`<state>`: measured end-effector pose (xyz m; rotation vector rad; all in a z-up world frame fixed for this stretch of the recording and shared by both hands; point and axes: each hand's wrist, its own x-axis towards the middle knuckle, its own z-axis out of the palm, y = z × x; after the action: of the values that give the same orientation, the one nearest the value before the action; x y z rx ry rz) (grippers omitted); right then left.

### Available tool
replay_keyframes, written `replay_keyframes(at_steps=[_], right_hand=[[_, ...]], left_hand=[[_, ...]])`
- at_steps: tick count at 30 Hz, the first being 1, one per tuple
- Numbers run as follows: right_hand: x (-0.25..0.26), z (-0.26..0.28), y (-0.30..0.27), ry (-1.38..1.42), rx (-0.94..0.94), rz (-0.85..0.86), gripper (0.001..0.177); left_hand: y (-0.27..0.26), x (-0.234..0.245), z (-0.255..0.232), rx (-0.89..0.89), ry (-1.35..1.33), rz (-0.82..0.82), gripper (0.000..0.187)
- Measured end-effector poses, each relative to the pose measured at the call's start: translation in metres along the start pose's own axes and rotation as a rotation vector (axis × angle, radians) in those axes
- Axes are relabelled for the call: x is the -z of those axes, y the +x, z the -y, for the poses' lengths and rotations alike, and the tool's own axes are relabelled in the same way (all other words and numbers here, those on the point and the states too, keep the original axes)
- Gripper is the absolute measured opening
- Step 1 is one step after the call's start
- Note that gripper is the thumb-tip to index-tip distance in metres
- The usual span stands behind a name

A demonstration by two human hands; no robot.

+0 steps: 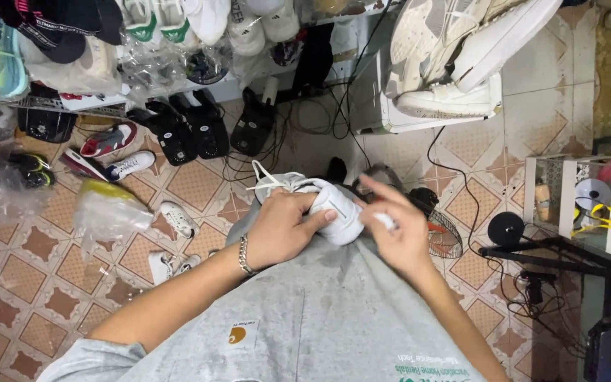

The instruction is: The person wipes a white Lacoste sneaker with a white cloth, focusing on the heel, sides, and toe box. The person repeatedly rubs the shoe's surface and rotates it to access different areas, then places it back on a shelf.

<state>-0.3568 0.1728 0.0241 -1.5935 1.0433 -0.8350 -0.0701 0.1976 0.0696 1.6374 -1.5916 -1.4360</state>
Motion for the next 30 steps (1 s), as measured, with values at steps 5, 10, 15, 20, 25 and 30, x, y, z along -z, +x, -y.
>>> replay_keyframes(at_steps=[5,10,15,20,25,30], right_hand=[[-0.016,0.032,-0.005,-0.047,-0.007,0.029,0.002],[-0.011,0.013,-0.005,0.034,0.000,-0.041,0.006],[-0.023,0.043,-0.006,0.001,0.015,0.012,0.004],[-0.008,-0.004,0.000,-0.061,0.013,-0.073,0.005],[-0.027,0.024,-0.003,0.032,0.007,-0.028,0.010],[-0.019,-0.014,0.000,0.105,-0.018,-0.091,0.007]], left_hand=[[0.001,-0.001,-0.007,0.040,0.042,-0.006,0.047],[0.005,-0.010,0.000,0.086,0.044,0.001,0.047],[0.004,-0.006,-0.009,0.073,0.033,-0.015,0.047],[0.006,-0.007,-0.012,0.040,0.052,-0.009,0.048],[0.001,0.000,-0.007,0.056,0.068,-0.025,0.048],[0.006,0.016,0.044,-0.583,0.784,0.000,0.048]])
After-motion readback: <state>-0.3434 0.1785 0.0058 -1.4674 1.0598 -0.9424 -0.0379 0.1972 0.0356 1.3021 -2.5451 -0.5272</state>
